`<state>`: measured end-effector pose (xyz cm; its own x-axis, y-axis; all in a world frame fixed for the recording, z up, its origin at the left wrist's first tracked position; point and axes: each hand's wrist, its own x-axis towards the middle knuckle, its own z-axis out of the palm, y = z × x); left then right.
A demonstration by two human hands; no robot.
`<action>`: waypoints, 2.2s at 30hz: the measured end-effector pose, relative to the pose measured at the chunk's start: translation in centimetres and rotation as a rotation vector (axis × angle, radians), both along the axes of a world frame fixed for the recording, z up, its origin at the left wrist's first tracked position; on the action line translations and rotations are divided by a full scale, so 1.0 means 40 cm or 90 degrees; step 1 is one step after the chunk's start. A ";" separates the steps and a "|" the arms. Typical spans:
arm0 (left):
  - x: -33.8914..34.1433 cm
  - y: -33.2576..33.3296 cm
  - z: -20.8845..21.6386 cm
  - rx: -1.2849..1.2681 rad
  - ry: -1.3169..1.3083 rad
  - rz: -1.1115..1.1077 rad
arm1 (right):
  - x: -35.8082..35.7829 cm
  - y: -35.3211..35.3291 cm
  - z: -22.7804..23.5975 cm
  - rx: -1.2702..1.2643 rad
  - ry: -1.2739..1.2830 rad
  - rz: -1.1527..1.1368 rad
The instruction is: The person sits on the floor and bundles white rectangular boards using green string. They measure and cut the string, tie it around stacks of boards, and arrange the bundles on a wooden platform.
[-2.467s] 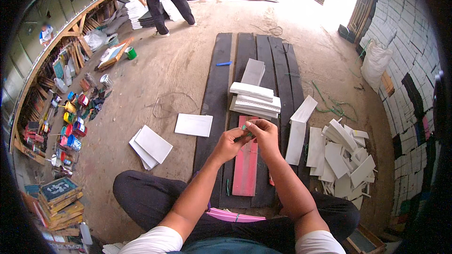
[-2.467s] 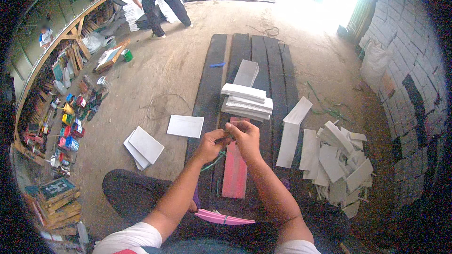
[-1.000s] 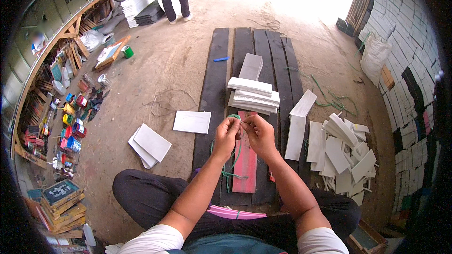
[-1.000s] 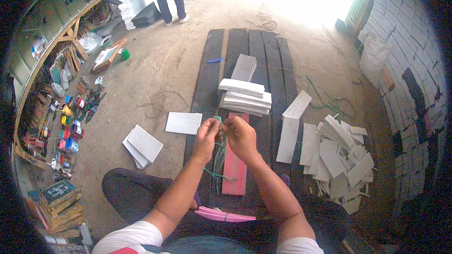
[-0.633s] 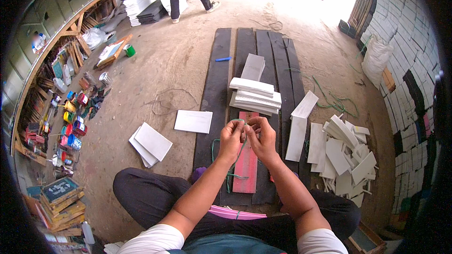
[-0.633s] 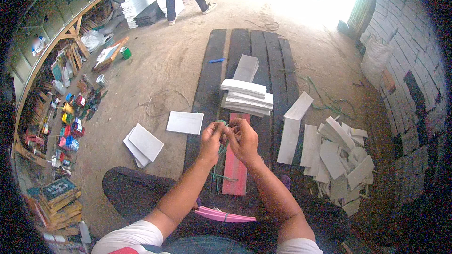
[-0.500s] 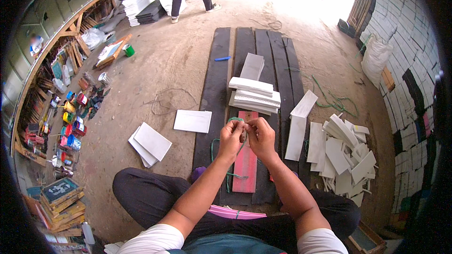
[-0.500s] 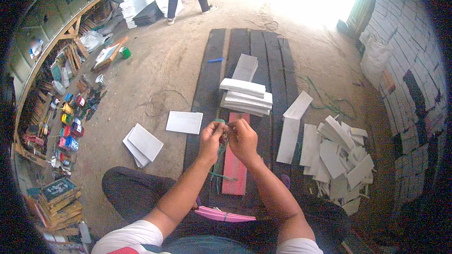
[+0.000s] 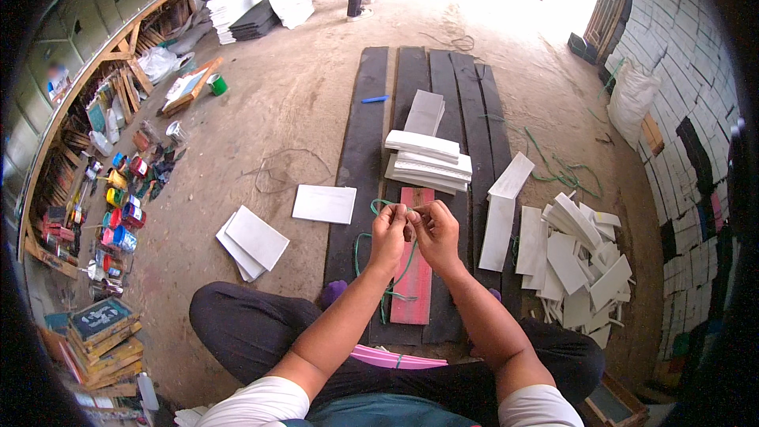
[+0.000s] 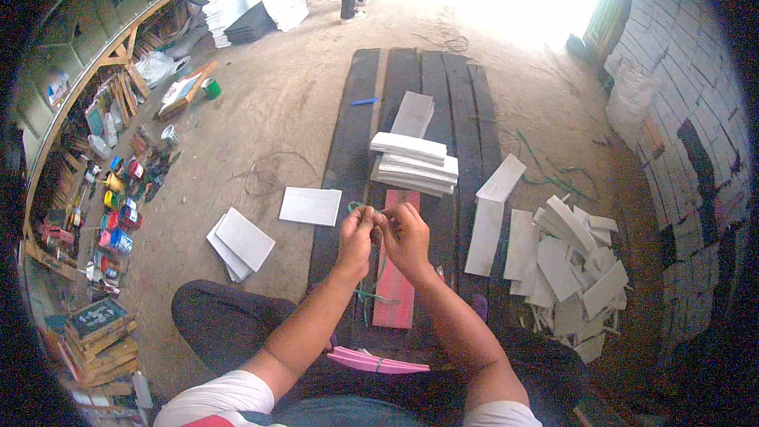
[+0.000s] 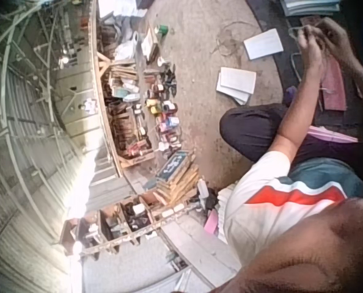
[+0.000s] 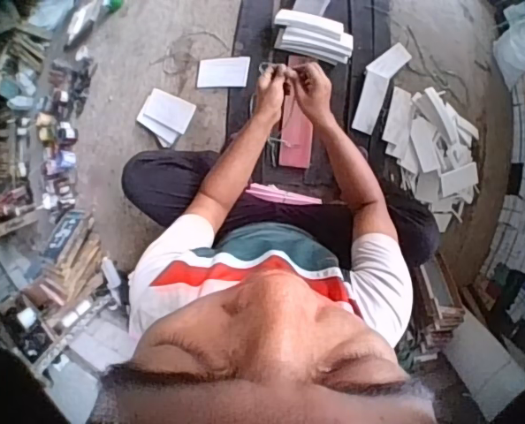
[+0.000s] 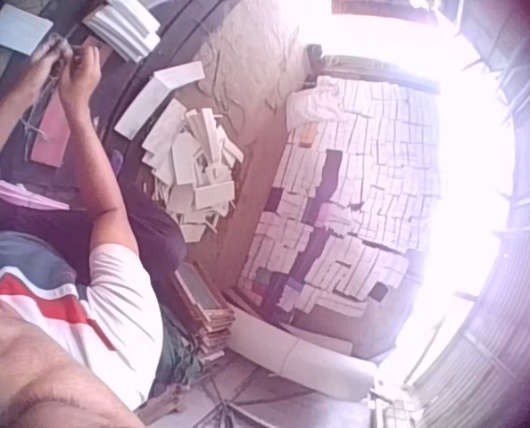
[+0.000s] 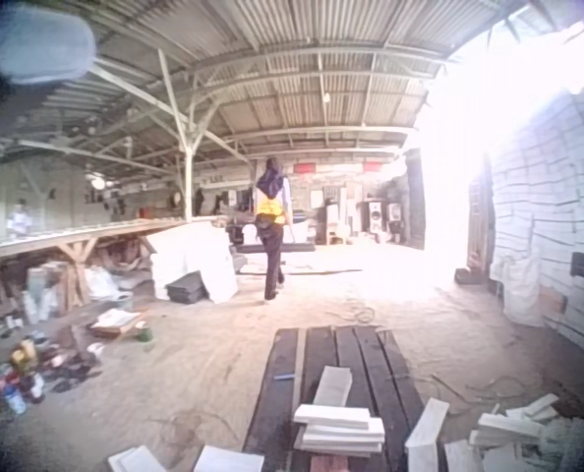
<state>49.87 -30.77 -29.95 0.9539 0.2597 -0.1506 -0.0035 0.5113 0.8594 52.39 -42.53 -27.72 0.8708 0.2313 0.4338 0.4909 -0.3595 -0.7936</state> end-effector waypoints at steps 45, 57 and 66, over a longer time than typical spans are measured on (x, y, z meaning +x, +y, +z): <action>0.037 0.071 -0.104 0.006 0.146 0.103 | 0.038 -0.037 0.077 0.596 0.444 0.197; 0.059 0.132 -0.079 0.107 -0.006 0.148 | 0.221 -0.285 0.024 0.082 -0.002 -0.526; 0.035 0.062 -0.018 0.362 -0.203 0.080 | 0.014 -0.008 0.021 -0.113 0.171 0.027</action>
